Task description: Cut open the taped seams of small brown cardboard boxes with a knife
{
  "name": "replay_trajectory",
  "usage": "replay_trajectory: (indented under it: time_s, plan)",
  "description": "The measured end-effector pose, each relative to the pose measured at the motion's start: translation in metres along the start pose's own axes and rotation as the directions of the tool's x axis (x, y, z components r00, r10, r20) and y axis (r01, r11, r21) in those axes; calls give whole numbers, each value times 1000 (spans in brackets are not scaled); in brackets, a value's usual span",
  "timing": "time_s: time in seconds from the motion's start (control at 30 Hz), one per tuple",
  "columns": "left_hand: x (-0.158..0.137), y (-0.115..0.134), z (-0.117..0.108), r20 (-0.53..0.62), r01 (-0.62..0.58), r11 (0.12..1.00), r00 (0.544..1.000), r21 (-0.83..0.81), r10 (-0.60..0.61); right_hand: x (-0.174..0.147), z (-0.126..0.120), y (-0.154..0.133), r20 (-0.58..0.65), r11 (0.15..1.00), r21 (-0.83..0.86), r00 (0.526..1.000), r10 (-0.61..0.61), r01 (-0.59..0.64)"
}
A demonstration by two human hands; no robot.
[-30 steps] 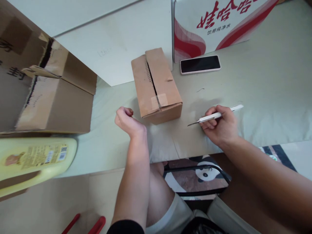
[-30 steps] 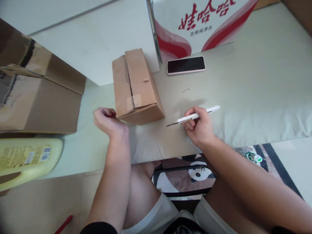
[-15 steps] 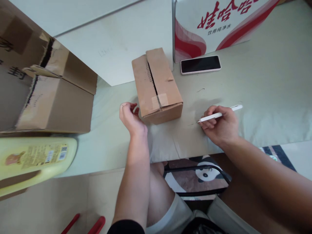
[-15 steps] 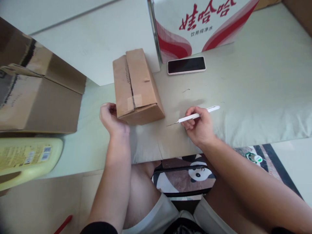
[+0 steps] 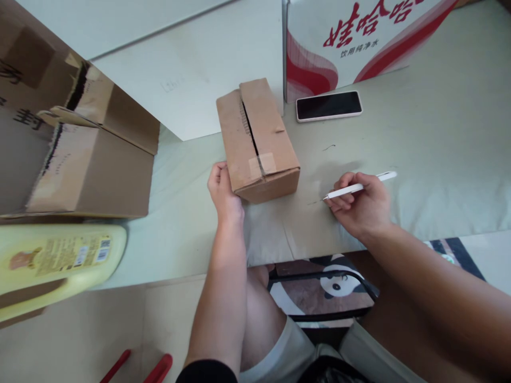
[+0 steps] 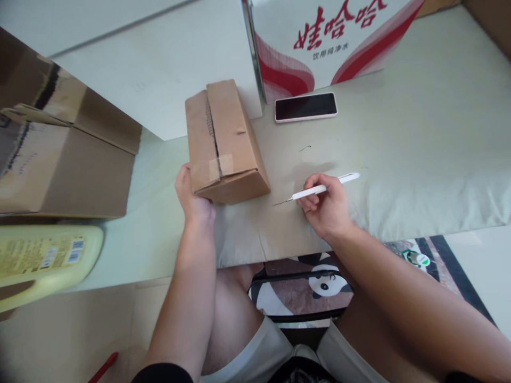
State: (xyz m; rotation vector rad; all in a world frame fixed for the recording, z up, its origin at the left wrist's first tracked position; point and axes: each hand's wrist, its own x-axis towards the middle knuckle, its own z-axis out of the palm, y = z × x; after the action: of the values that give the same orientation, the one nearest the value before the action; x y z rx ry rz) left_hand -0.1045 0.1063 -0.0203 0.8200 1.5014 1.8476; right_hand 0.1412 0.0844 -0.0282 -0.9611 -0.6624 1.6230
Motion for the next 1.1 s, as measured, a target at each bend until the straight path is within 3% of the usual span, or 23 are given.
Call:
replay_trajectory:
  time_s: [0.27, 1.1]
  plan:
    - [1, 1, 0, -65, 1, 1000, 998, -16, -2, 0, -1, 1, -17, 999, 40, 1000, 17, -16]
    - [1, 1, 0, -56, -1, 1000, 998, -20, 0, -2, 6, 2, -69, 1000, 13, 997, 28, -27]
